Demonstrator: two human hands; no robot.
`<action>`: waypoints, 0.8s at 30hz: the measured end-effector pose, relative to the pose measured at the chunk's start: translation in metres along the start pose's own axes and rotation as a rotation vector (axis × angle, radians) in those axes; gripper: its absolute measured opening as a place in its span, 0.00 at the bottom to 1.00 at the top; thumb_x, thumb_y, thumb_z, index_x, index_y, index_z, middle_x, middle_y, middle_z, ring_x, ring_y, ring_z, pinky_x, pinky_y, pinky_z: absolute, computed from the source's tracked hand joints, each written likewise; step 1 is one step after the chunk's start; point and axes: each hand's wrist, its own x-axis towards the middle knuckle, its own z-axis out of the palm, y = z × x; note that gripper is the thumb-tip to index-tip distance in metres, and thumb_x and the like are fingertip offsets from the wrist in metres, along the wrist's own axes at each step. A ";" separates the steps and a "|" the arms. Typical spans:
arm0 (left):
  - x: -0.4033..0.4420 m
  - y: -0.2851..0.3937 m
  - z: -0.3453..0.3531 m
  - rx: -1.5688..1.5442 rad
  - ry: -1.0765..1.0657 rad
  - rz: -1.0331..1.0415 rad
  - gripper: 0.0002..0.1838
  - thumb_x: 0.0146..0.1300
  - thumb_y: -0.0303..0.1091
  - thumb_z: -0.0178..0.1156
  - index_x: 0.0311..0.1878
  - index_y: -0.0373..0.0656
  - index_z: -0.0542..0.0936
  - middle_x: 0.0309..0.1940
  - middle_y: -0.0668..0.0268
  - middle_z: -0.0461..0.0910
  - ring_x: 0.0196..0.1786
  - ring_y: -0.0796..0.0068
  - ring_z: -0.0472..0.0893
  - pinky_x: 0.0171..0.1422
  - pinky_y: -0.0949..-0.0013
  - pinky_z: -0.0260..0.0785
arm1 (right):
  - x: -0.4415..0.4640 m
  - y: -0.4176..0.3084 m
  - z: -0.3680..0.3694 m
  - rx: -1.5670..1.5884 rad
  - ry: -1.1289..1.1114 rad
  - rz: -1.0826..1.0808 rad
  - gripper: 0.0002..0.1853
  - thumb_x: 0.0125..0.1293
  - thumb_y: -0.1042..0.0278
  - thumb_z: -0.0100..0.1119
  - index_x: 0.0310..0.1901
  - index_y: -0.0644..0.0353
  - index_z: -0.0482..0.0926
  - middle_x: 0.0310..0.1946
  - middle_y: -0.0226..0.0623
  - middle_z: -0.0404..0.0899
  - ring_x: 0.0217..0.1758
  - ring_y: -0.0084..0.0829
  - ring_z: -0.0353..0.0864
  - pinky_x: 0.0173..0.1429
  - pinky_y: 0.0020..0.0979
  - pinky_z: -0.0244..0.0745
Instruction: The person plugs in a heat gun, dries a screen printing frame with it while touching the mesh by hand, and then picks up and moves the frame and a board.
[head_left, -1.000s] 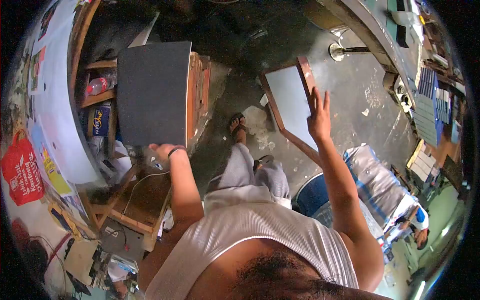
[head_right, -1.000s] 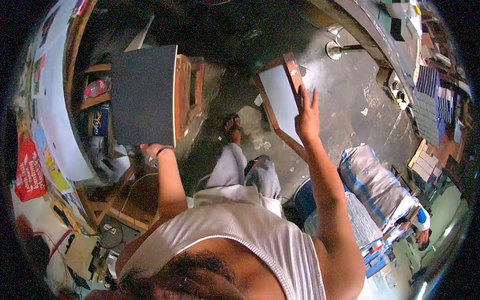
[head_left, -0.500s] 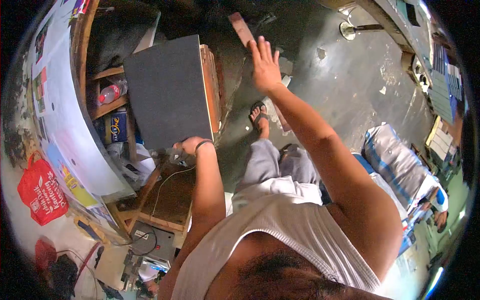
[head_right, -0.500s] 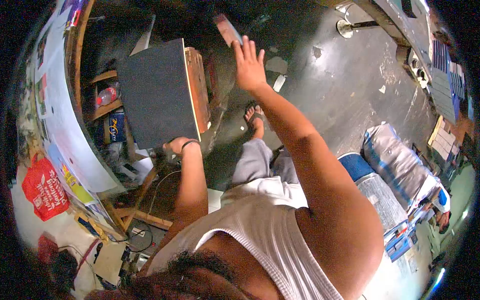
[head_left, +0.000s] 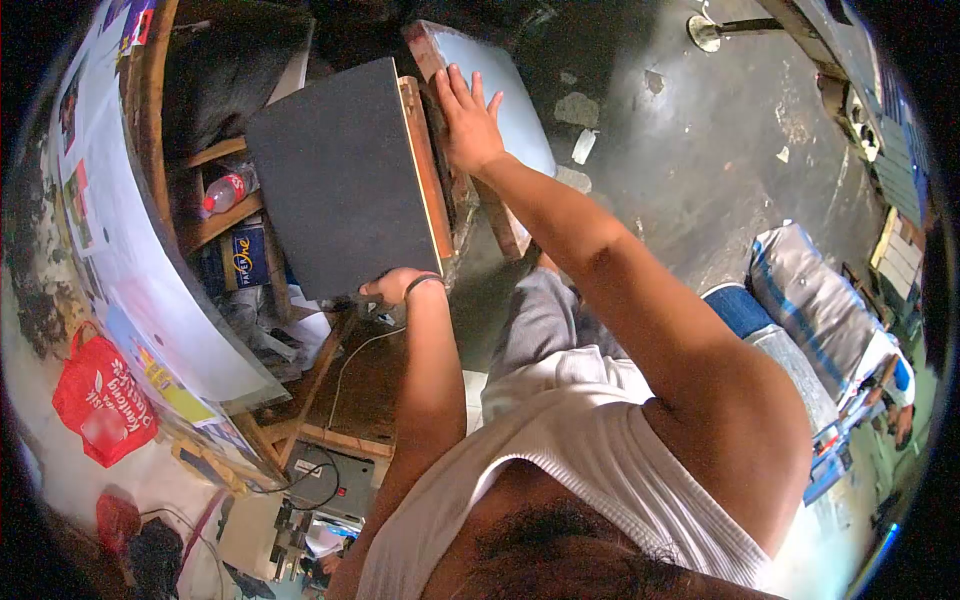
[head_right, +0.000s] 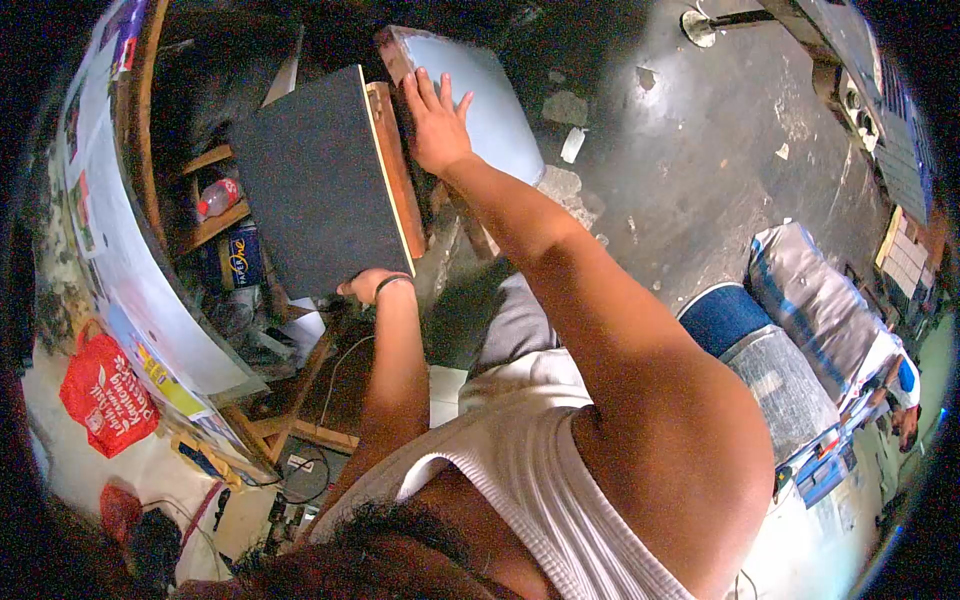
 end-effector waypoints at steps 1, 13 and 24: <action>-0.009 0.002 -0.001 0.023 0.010 0.001 0.49 0.73 0.69 0.39 0.72 0.26 0.64 0.73 0.43 0.65 0.75 0.46 0.67 0.79 0.50 0.57 | 0.003 0.000 0.002 0.022 0.013 -0.002 0.52 0.59 0.75 0.62 0.82 0.50 0.43 0.83 0.42 0.41 0.84 0.63 0.39 0.76 0.77 0.38; -0.018 0.005 -0.003 0.063 -0.007 0.019 0.50 0.73 0.70 0.35 0.70 0.23 0.66 0.75 0.41 0.62 0.76 0.45 0.64 0.81 0.52 0.54 | 0.030 0.013 -0.005 -0.019 0.008 -0.093 0.47 0.68 0.54 0.59 0.82 0.50 0.42 0.84 0.42 0.41 0.84 0.62 0.37 0.77 0.77 0.33; -0.024 0.009 -0.004 0.130 -0.007 -0.034 0.51 0.73 0.71 0.32 0.72 0.24 0.64 0.76 0.41 0.59 0.78 0.43 0.61 0.83 0.50 0.51 | 0.146 0.027 -0.059 0.166 -0.034 0.074 0.61 0.51 0.49 0.77 0.81 0.52 0.46 0.81 0.48 0.52 0.84 0.55 0.44 0.78 0.71 0.44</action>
